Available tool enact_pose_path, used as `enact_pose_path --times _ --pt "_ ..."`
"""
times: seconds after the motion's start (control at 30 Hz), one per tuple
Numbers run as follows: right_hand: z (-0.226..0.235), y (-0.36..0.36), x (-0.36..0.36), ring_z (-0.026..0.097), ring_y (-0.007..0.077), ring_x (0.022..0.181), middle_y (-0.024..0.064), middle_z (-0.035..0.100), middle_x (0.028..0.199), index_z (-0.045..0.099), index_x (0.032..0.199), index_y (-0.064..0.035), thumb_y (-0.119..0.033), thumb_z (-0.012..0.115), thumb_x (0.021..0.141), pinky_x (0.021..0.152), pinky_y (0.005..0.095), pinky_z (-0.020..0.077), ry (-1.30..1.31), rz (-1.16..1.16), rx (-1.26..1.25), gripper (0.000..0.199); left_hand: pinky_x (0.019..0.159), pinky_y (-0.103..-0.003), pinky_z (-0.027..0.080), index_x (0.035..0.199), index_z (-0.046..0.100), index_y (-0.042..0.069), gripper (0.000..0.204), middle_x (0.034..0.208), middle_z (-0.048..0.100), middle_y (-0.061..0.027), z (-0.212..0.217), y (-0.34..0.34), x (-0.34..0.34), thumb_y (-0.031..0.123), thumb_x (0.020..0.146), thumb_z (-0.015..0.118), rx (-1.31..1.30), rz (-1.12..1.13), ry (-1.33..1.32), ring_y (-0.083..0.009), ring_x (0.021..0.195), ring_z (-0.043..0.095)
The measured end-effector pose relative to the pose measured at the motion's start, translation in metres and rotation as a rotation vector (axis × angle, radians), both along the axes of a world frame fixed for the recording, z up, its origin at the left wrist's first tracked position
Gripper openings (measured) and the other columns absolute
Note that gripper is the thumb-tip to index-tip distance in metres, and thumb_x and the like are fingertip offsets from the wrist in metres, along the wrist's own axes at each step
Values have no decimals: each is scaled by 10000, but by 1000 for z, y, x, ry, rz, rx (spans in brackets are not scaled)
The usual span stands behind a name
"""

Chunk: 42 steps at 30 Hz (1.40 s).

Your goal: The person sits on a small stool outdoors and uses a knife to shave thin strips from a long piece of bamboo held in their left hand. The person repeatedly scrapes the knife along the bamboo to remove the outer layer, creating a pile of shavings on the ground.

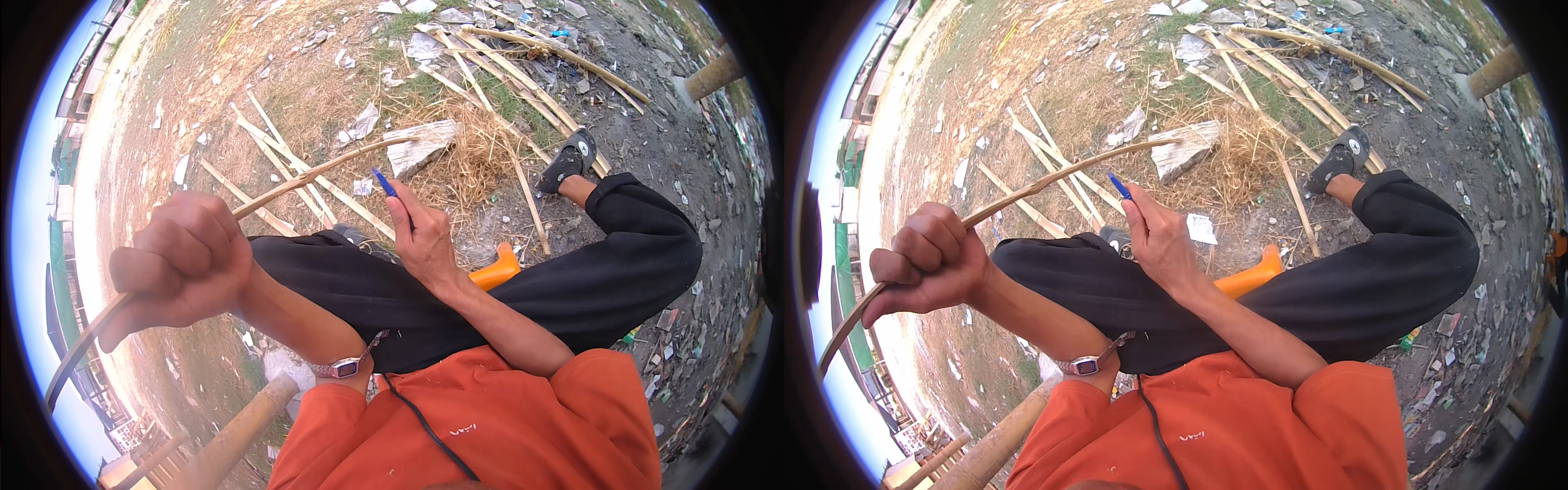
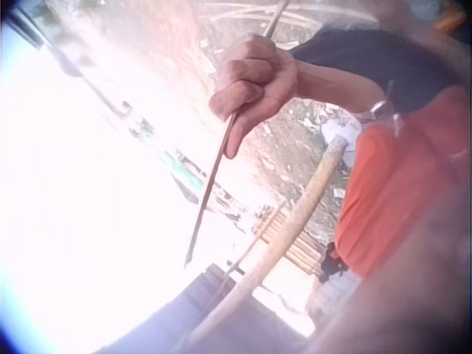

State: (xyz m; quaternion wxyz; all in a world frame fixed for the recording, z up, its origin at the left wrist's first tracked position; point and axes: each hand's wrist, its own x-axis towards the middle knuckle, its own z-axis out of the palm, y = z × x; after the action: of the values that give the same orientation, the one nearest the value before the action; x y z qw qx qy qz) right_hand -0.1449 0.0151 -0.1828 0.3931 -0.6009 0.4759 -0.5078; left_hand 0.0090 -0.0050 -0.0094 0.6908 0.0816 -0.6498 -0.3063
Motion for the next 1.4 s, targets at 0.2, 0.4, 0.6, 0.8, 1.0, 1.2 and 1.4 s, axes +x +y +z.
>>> enact_pose_path --times 0.2,0.4,0.6,0.8,1.0,1.2,1.4 --pt "-23 -15 3 556 358 515 208 516 566 549 998 -8 -193 458 921 484 416 395 149 55 201 220 358 -254 54 558 146 178 606 444 147 32 -4 3 27 726 807 213 93 32 62 -79 373 85" --pt "-20 -16 17 565 382 543 218 523 565 551 1008 -23 -231 449 923 495 447 395 191 61 225 247 351 -247 55 597 153 180 638 419 122 30 1 -6 39 803 732 135 62 392 -43 -85 366 60" --pt "-15 -8 26 568 408 563 215 553 577 552 1040 -47 -266 424 927 534 479 416 136 86 147 277 377 -243 76 559 175 189 642 427 122 44 0 -6 45 808 726 193 99 533 26 -74 388 69" --pt "-15 -17 22 567 388 534 200 560 572 547 1046 -41 -231 440 923 499 442 425 231 133 135 251 379 -251 77 555 203 186 636 434 124 47 0 1 46 792 740 247 94 542 33 -78 398 63" --pt "-37 -20 16 572 398 549 199 560 572 525 997 -53 -236 418 928 499 472 430 318 75 131 223 383 -248 53 569 171 181 623 435 121 52 -3 10 24 754 764 318 164 620 164 -71 408 46" --pt "-44 -25 19 575 383 530 197 551 556 521 1007 -73 -277 396 934 519 490 448 307 0 58 251 348 -238 37 545 139 184 602 419 121 56 5 4 16 715 814 229 136 449 220 -63 375 44" --pt "-38 -36 3 565 397 517 187 564 570 526 1022 -61 -285 399 931 508 462 457 336 62 179 273 344 -233 40 546 150 186 600 420 116 62 5 8 14 722 804 229 181 576 256 -57 371 41"
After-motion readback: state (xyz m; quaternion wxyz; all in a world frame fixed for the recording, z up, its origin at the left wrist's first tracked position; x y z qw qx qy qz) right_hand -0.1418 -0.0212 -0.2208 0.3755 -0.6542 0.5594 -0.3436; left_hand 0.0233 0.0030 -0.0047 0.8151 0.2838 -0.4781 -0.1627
